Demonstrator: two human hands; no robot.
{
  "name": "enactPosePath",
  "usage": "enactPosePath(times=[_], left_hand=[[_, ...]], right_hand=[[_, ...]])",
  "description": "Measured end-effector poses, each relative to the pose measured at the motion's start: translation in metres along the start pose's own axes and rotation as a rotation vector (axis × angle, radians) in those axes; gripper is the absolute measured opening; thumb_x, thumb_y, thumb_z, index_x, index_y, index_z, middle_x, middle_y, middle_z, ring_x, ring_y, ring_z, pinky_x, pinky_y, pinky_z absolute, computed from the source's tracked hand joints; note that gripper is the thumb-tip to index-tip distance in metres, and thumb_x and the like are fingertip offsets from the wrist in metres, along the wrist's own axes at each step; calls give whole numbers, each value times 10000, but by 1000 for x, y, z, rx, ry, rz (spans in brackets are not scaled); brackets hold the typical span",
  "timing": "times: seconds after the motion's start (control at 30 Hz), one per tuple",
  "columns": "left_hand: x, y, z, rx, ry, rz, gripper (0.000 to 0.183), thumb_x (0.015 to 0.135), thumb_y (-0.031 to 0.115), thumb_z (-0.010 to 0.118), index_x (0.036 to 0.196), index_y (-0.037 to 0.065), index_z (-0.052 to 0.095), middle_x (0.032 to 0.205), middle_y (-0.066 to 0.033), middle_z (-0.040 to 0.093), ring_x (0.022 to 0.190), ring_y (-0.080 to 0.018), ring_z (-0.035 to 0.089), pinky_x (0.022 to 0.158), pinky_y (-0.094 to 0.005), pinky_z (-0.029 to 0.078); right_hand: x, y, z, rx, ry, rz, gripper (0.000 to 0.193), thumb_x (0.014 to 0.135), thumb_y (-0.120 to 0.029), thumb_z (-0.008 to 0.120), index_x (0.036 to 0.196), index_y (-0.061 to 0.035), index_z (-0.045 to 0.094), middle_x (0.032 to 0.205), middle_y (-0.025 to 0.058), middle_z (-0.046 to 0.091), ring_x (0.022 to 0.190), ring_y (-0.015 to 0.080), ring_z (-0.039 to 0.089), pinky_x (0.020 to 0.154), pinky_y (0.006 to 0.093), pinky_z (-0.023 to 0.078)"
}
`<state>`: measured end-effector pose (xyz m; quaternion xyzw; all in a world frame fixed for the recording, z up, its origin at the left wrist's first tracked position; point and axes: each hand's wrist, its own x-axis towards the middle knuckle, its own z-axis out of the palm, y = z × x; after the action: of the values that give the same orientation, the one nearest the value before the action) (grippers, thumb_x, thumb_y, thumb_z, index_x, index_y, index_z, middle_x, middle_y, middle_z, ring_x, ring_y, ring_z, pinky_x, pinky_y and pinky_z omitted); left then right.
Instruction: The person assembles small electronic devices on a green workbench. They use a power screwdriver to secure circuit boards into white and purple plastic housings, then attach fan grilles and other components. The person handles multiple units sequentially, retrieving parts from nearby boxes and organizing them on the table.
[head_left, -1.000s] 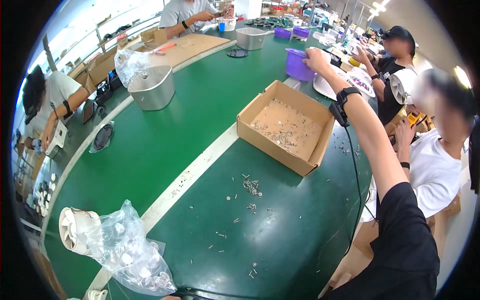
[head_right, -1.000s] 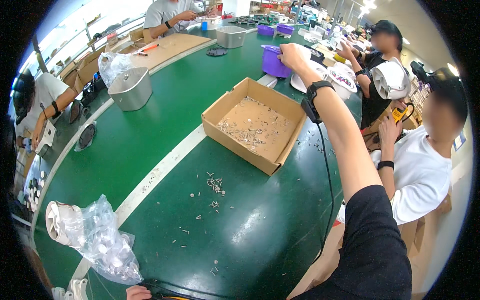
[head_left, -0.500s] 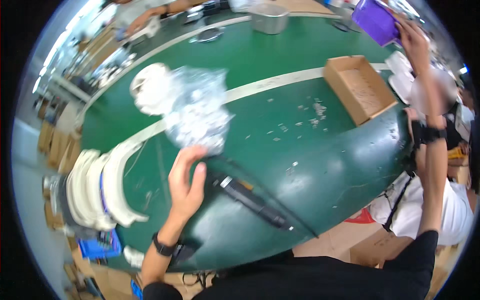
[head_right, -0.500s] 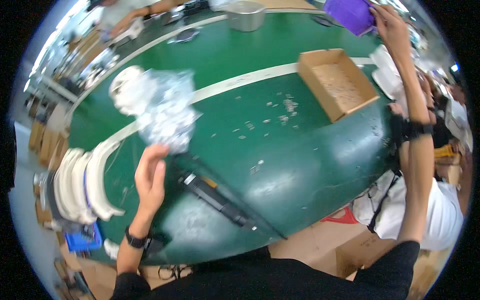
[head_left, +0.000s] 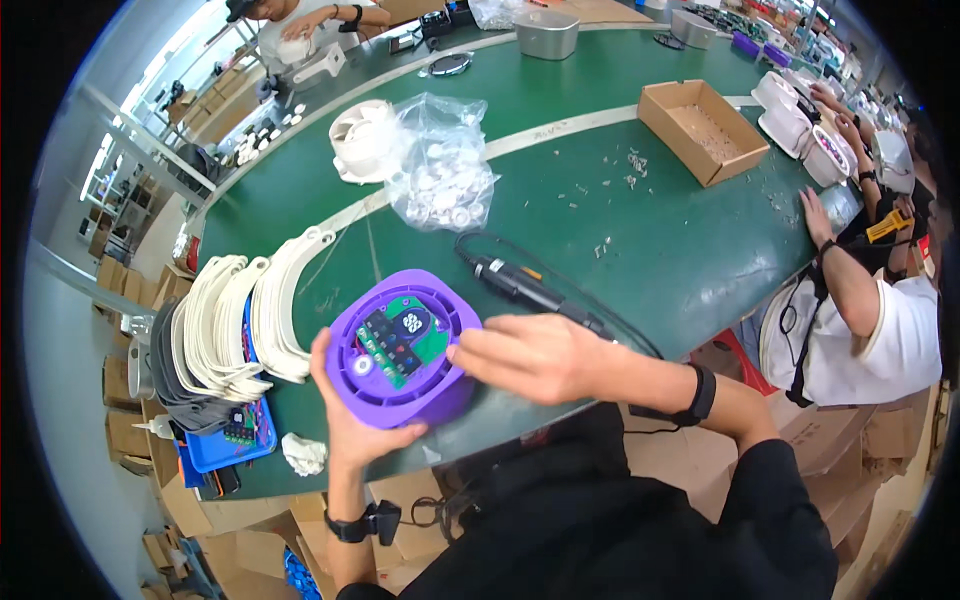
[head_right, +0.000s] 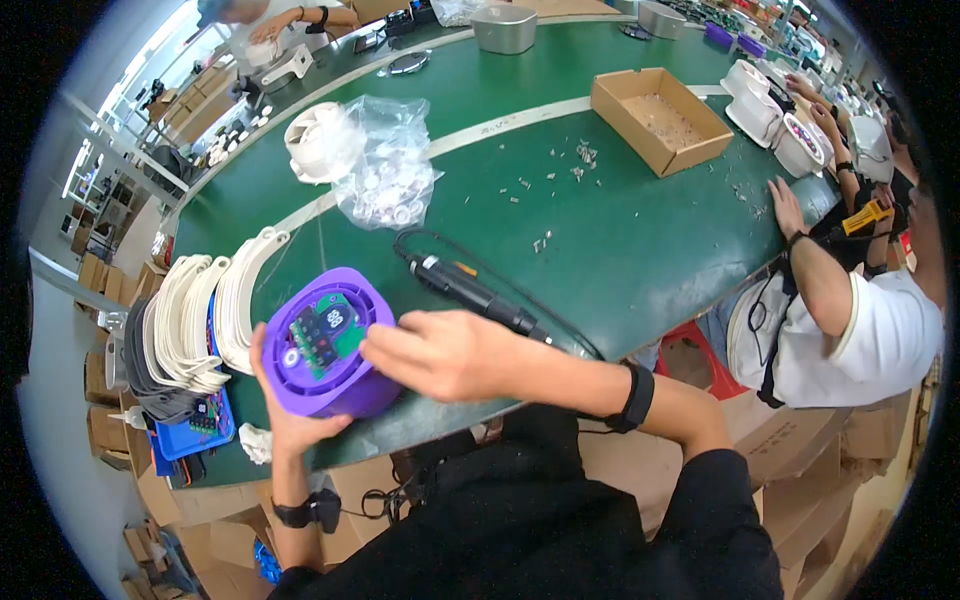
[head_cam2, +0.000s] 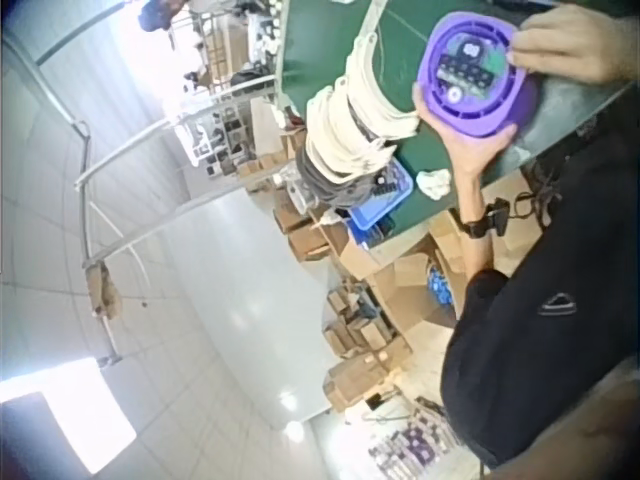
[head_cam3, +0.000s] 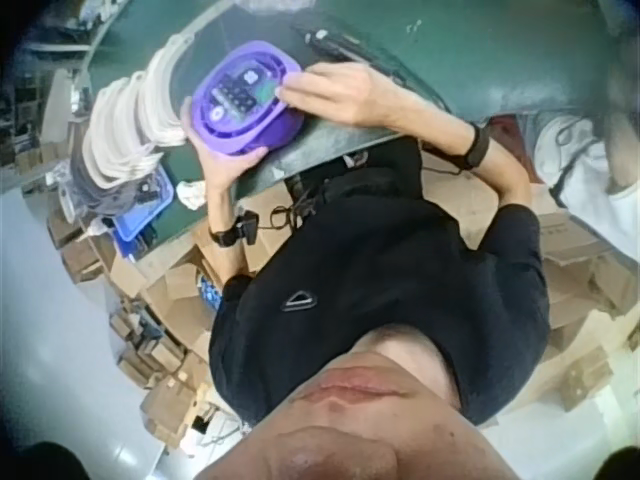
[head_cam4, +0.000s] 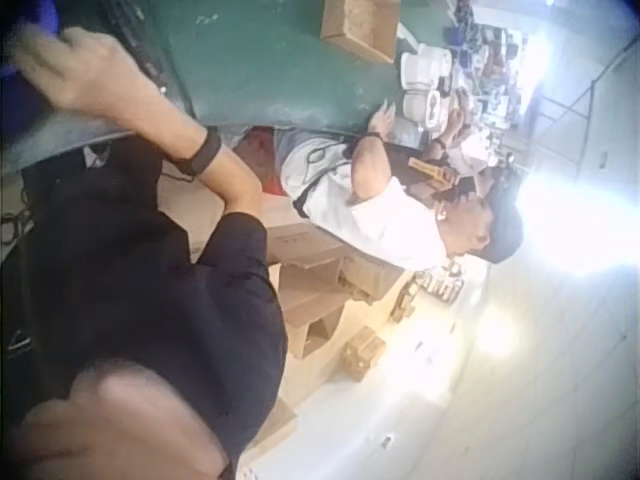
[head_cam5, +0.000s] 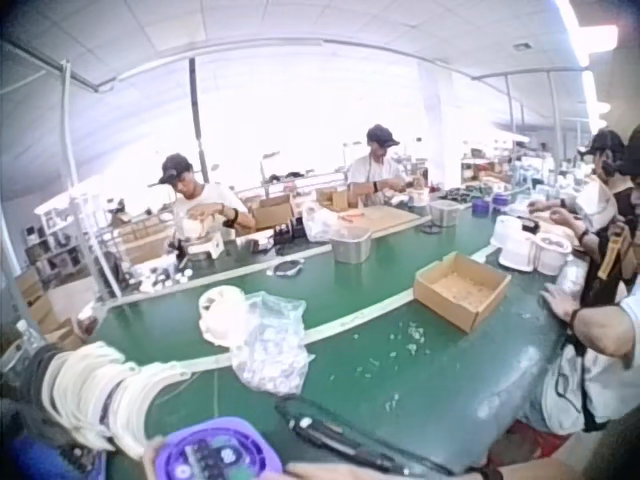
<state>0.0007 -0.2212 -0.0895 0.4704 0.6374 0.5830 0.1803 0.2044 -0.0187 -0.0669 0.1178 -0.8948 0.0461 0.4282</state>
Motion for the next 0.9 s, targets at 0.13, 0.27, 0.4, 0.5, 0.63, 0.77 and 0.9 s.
enactPosePath(times=[0.13, 0.27, 0.4, 0.5, 0.63, 0.77, 0.9], left_hand=[[-24, -31, 5, 279, 136, 12, 1167, 489, 214, 992, 1361, 100, 225, 1339, -116, 354, 1238, -249, 456, 1080, -391, 398], [-4, -15, 11, 355, 12, -20, 1132, 553, 203, 961, 1421, 59, 250, 1361, -181, 414, 1247, -306, 494, 1099, -402, 399], [24, 10, -2, 428, -159, 2, 1313, 580, 232, 926, 1579, 8, 105, 1563, -278, 301, 1443, -359, 371, 1189, -429, 312], [34, 27, -27, 652, -309, 105, 1310, 572, 295, 918, 1583, 4, 138, 1592, -271, 266, 1491, -396, 280, 1217, -454, 255], [61, 32, -15, 616, -437, 189, 1271, 564, 391, 924, 1569, 48, 226, 1579, -260, 287, 1484, -469, 230, 1206, -511, 274], [81, 32, -3, 572, -511, 234, 1238, 553, 383, 921, 1557, 59, 273, 1569, -261, 293, 1458, -464, 272, 1197, -516, 285], [106, 32, 13, 518, -654, 338, 1228, 536, 380, 914, 1545, 42, 299, 1565, -257, 305, 1472, -450, 265, 1207, -508, 262]], right_hand=[[-13, 8, 11, 111, -121, 478, 382, 804, -100, 704, 1132, 62, 591, 1147, 181, 611, 904, 340, 662, 706, 416, 588], [-29, 23, 13, -288, -619, 793, 461, 738, -143, 746, 1114, 61, 575, 1072, 242, 598, 949, 409, 637, 770, 477, 572], [-26, 44, 25, -235, -706, 959, 444, 693, -165, 711, 1050, 59, 569, 1007, 283, 592, 862, 443, 637, 792, 514, 556], [-23, 60, 7, -65, -599, 1016, 360, 698, -198, 710, 902, 83, 612, 876, 286, 656, 792, 438, 671, 752, 473, 563], [-21, 66, -31, 397, -350, 1268, 337, 744, -208, 711, 928, 66, 639, 747, 129, 642, 649, 225, 630, 611, 352, 514], [-30, 53, -70, 876, 365, 1344, 264, 934, -197, 686, 1084, 5, 608, 712, 2, 545, 596, 93, 524, 532, 247, 437], [-52, 46, -115, 1421, 743, 862, 389, 1018, -429, 590, 1188, -81, 560, 724, 25, 543, 580, 127, 529, 506, 273, 458]])
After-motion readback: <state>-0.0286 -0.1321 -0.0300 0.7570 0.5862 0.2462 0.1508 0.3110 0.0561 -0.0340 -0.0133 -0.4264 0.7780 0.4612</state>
